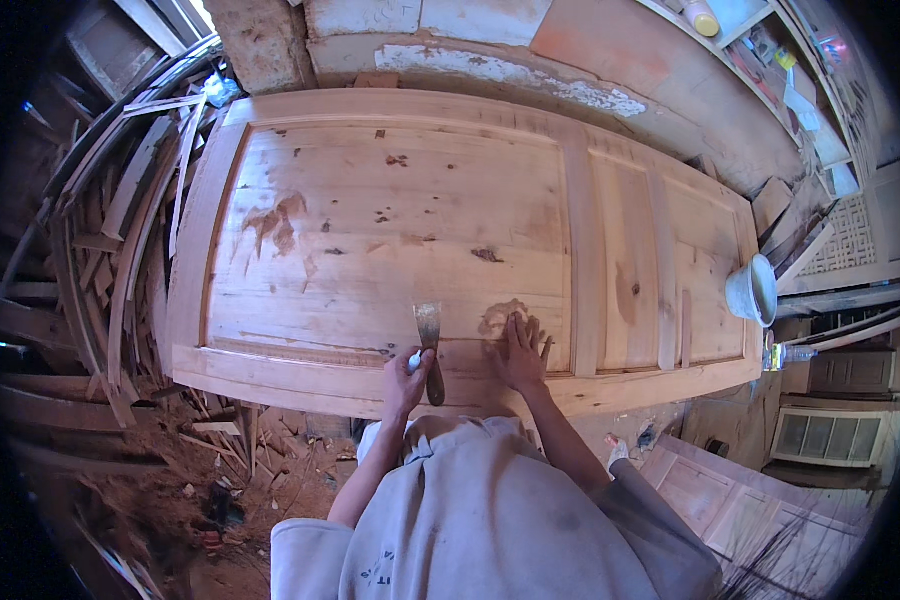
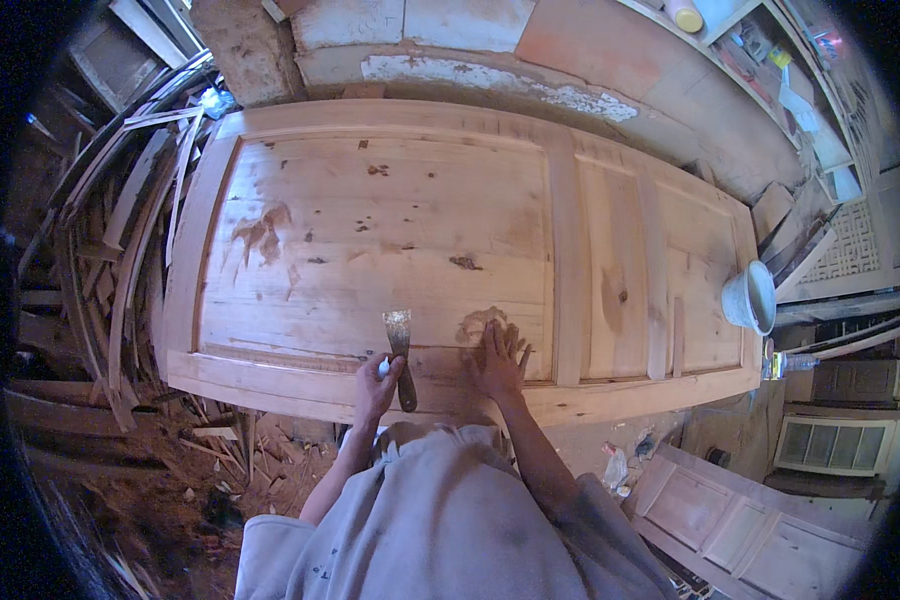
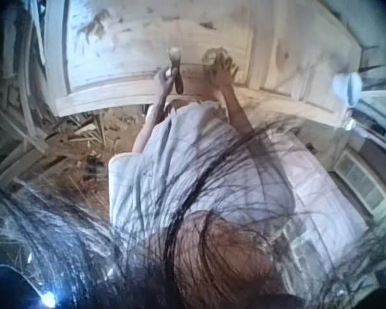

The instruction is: The person is applying glue from a bottle into the joints and gaps of a wooden door, then uses a putty knife to spread the glue and a scraper to level it.

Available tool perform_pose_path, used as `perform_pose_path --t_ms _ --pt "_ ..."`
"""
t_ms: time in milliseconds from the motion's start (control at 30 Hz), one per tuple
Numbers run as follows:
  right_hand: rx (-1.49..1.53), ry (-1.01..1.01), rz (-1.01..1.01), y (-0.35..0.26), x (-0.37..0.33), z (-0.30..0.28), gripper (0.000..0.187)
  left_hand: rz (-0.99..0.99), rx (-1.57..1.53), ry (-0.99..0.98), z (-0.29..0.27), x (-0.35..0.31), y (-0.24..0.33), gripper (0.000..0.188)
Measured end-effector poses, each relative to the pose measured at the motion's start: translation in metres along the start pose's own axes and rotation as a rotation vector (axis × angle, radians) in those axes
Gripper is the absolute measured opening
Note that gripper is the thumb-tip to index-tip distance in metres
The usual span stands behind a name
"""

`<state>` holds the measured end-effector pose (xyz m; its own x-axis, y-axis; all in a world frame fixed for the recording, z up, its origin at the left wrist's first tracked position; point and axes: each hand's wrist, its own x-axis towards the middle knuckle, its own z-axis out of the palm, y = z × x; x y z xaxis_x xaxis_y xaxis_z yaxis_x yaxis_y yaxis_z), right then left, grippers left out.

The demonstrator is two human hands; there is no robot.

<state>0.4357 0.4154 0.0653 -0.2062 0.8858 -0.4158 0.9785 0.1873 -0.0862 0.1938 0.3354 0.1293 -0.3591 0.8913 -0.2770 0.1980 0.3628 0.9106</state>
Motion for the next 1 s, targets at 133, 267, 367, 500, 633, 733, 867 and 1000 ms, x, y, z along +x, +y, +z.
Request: perform_pose_path --t_ms 133,267,367,500,633,733,867,1000 --pt "-0.134 0.163 0.054 -0.005 0.013 0.009 0.088 -0.016 0.000 -0.008 -0.004 -0.008 -0.008 0.035" --pt "0.073 0.132 0.006 -0.009 0.029 -0.003 0.086 -0.020 -0.035 0.018 -0.009 -0.002 -0.004 0.032" --pt "-0.366 0.411 -0.075 0.024 0.051 0.031 0.091 -0.047 -0.099 -0.012 0.009 0.001 -0.010 0.030" --pt "-0.038 0.107 -0.092 0.000 0.013 0.010 0.097 -0.039 -0.082 0.040 -0.013 -0.003 -0.016 0.031" --pt "-0.134 0.135 -0.104 0.014 0.009 -0.020 0.097 -0.026 -0.082 0.044 -0.009 0.000 -0.021 0.032" --pt "-0.019 0.136 -0.099 0.021 -0.001 -0.021 0.094 -0.030 -0.081 0.045 -0.009 -0.001 -0.019 0.031" --pt "-0.046 0.084 -0.151 0.017 -0.035 -0.010 0.093 -0.049 -0.120 0.074 -0.011 0.003 -0.022 0.032" --pt "-0.153 0.077 -0.143 0.007 -0.040 -0.007 0.091 -0.104 -0.149 0.050 -0.012 0.002 -0.017 0.030"
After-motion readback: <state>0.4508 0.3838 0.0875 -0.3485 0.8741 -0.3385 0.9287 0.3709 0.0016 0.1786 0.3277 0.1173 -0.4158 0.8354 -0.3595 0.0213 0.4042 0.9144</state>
